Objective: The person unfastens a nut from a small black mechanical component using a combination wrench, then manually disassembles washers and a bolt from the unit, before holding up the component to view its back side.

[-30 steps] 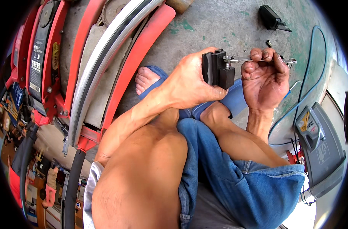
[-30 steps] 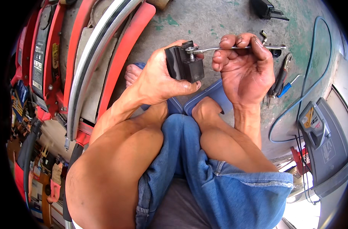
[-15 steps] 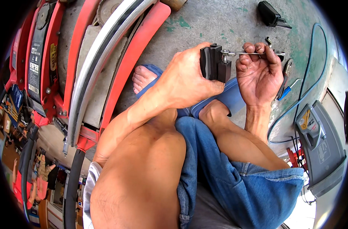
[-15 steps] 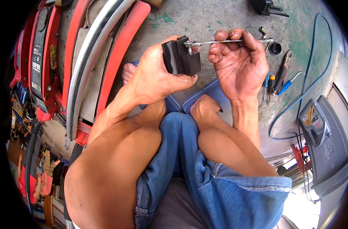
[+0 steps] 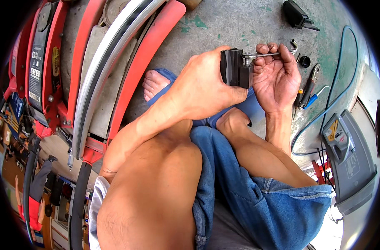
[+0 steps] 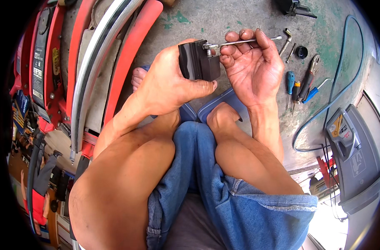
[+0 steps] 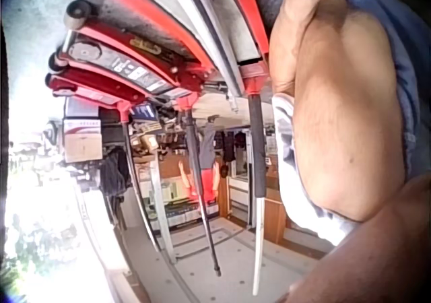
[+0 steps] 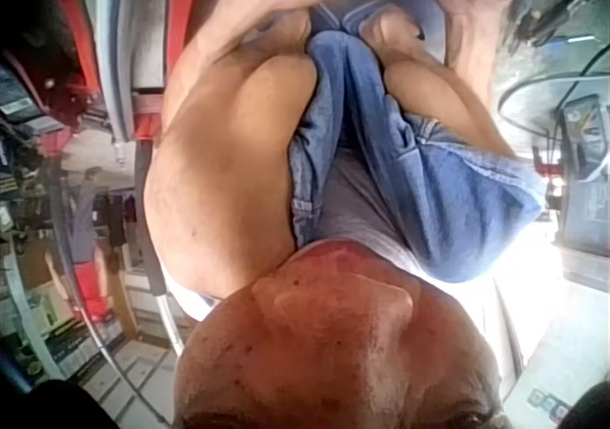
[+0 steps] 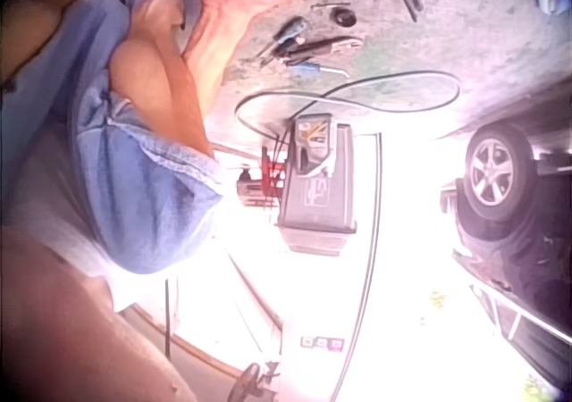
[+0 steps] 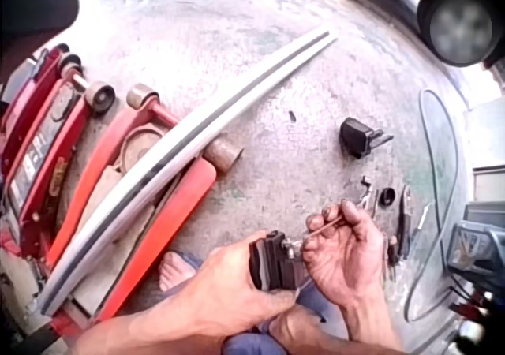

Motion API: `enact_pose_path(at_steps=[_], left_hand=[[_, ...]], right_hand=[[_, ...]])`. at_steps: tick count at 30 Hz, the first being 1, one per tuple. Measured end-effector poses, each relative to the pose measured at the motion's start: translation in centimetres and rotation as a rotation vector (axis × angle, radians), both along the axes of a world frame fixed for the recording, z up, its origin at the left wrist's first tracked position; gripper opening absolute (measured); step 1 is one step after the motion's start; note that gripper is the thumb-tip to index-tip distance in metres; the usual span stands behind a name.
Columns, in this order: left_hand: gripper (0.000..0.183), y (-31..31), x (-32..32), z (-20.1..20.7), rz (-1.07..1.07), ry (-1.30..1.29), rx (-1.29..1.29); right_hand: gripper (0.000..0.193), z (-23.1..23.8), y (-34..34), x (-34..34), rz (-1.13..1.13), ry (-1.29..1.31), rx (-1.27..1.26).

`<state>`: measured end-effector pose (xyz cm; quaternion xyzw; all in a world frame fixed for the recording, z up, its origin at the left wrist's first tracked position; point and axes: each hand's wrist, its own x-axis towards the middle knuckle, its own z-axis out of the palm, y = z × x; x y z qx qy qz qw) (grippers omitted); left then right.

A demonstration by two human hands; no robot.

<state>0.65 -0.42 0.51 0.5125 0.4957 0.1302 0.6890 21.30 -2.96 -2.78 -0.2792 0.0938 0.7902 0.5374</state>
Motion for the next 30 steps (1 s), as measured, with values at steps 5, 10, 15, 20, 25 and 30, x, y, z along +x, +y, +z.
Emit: enact_pose_path(at_steps=[5,10,15,20,25,30], left_hand=[[0.039,-0.2,0.0,-0.5,0.029,-0.063,-0.038],[0.04,-0.1,-0.1,-0.5,0.018,-0.08,-0.085],[0.04,-0.2,-0.2,-0.6,0.028,-0.136,-0.134],[0.046,-0.3,-0.2,-0.9,0.034,-0.187,-0.124],[0.046,-0.2,0.0,-0.5,0.038,-0.177,-0.119],[0.042,-0.2,0.0,-0.4,0.017,-0.152,-0.069]], right_hand=[[0.034,-0.1,-0.1,-0.1,-0.009,0.024,-0.014],[0.035,-0.1,-0.1,-0.1,-0.014,0.004,-0.019],[0.037,0.1,-0.1,-0.2,-0.021,-0.029,-0.009],[0.038,0.8,-0.1,-0.4,-0.052,-0.064,0.019],[0.037,1.3,-0.1,-0.4,-0.059,-0.114,0.081],[0.036,1.6,-0.2,-0.5,-0.064,-0.12,0.105]])
